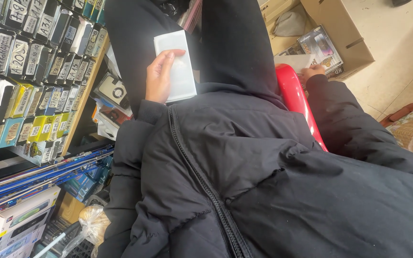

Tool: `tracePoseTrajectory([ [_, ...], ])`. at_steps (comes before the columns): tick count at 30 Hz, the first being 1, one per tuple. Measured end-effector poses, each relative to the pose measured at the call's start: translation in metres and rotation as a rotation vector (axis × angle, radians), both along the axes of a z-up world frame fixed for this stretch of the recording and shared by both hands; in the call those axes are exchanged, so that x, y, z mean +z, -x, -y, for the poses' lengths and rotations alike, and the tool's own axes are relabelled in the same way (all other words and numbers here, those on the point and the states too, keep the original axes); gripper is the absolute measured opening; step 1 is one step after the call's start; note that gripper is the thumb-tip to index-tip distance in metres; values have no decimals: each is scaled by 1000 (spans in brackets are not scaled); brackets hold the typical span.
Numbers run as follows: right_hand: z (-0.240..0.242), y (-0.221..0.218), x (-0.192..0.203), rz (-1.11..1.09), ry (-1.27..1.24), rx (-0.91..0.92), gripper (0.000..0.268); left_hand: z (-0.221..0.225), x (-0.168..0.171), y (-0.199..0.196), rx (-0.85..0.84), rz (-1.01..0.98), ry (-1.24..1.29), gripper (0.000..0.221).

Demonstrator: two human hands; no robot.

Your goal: Checking and sorting various mobile phone components and accessories from storage boxes.

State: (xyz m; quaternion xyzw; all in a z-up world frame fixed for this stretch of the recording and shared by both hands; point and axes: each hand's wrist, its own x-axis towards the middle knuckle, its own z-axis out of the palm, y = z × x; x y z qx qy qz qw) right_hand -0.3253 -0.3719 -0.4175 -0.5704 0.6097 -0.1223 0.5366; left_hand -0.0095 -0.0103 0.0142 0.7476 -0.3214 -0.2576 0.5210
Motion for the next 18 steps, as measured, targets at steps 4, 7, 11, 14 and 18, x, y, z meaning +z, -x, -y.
tracePoseTrajectory([
  [4, 9, 7, -22, -234, -67, 236, 39, 0, 1, 0, 1, 8, 9, 33],
  [7, 21, 64, 40, -348, -43, 389, 45, -2, 0, 0, -5, 24, 14, 34],
  [11, -29, -29, 150, -322, -79, 471, 48, -5, -3, -5, -38, 27, 29, 32],
  [14, -43, -47, 233, -305, -106, 543, 51, -5, -8, -8, -39, 17, 69, 31],
  [18, -15, -108, 282, -223, 82, 645, 38, -5, -4, -3, 25, 59, 79, 33],
])
